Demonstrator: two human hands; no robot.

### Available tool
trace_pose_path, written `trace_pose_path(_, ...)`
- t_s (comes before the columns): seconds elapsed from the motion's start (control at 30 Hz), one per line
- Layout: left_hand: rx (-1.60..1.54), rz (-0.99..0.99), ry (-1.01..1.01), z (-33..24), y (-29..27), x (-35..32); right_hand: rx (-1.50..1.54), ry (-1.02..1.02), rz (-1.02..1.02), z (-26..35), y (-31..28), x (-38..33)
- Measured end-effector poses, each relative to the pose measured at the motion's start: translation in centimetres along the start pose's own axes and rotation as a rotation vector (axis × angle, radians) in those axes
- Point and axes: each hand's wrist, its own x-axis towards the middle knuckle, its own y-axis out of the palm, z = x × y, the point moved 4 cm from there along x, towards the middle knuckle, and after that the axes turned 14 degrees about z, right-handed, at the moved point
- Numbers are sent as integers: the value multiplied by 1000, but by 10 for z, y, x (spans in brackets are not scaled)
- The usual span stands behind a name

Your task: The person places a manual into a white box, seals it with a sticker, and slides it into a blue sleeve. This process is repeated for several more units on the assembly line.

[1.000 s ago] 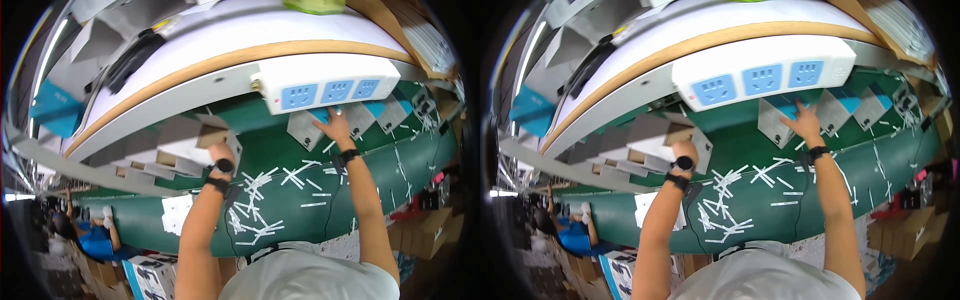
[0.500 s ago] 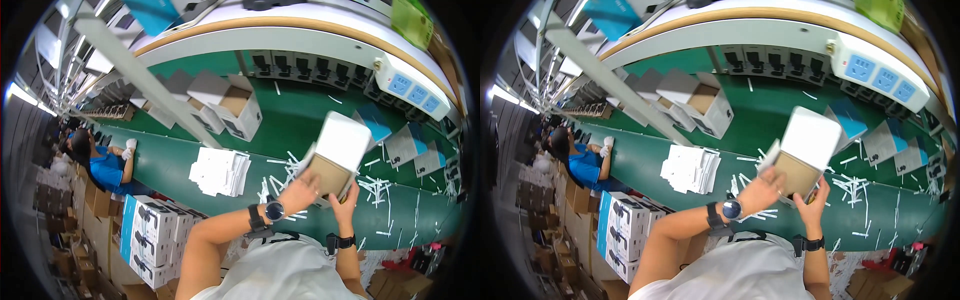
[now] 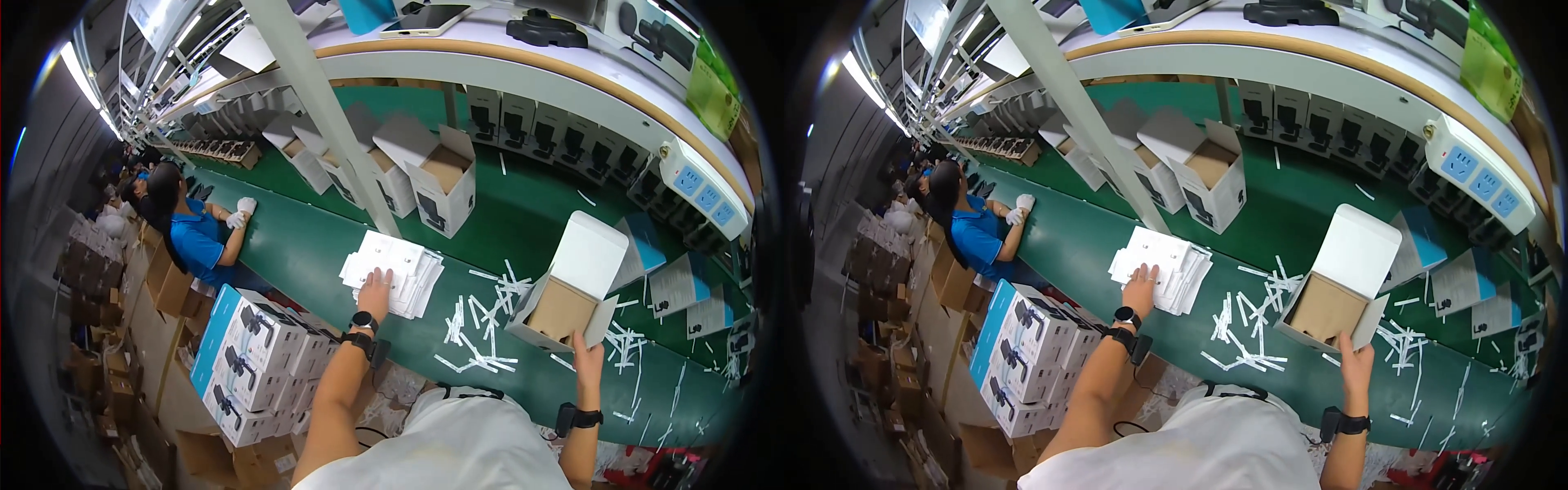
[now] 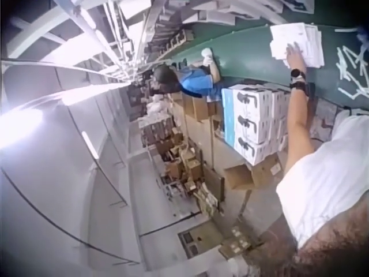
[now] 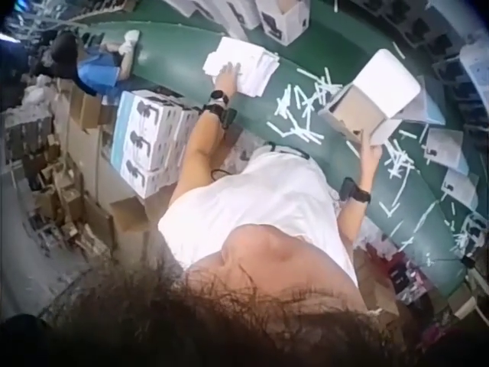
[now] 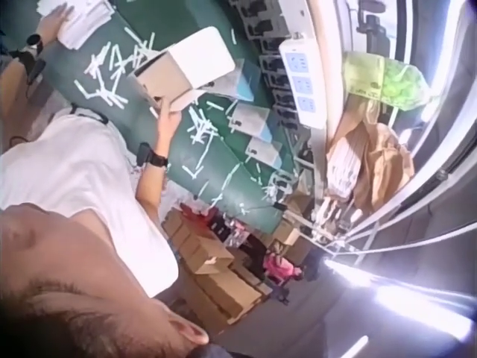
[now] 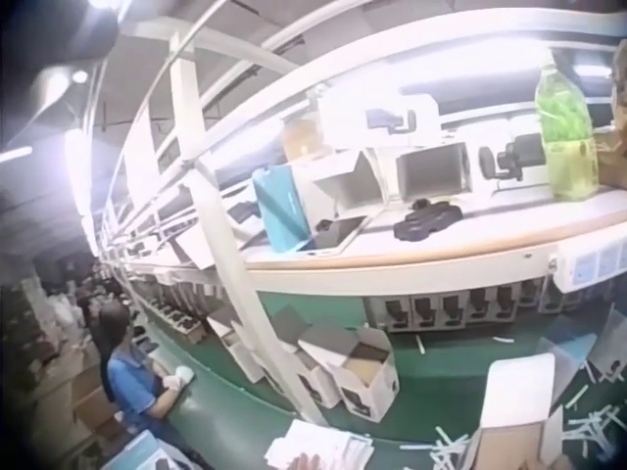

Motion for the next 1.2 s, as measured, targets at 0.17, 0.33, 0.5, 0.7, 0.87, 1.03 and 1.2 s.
trace_pose_path(0.17, -110, 83, 231, 14, -7, -1, 30, -189, 101, -19, -25, -23)
trace_pose_path(0.33, 72, 154, 269, -1, -74, 6, -470, -147, -107, -70, -44, -30)
trace_pose_path(0.5, -743, -525, 406, -139, -209, -56, -431, -247, -65, -58, -9, -39)
trace_pose_path(0.7, -684, -881, 929, -279, -225, -59, -340, -111, 18, -44, 8, -56)
trace_pose_path(0.87, -362, -598, 809, -304, -208, -39, -365, -151, -47, -47, -2, -60)
trace_pose_path(1.03, -820, -246, 719, -285, -132, -16, -188, -453, -116, 52, -7, -64)
trace_pose_path(1.2, -562, -175, 1068, -335, -158, -49, -711, -593, 92, 77, 13, -42)
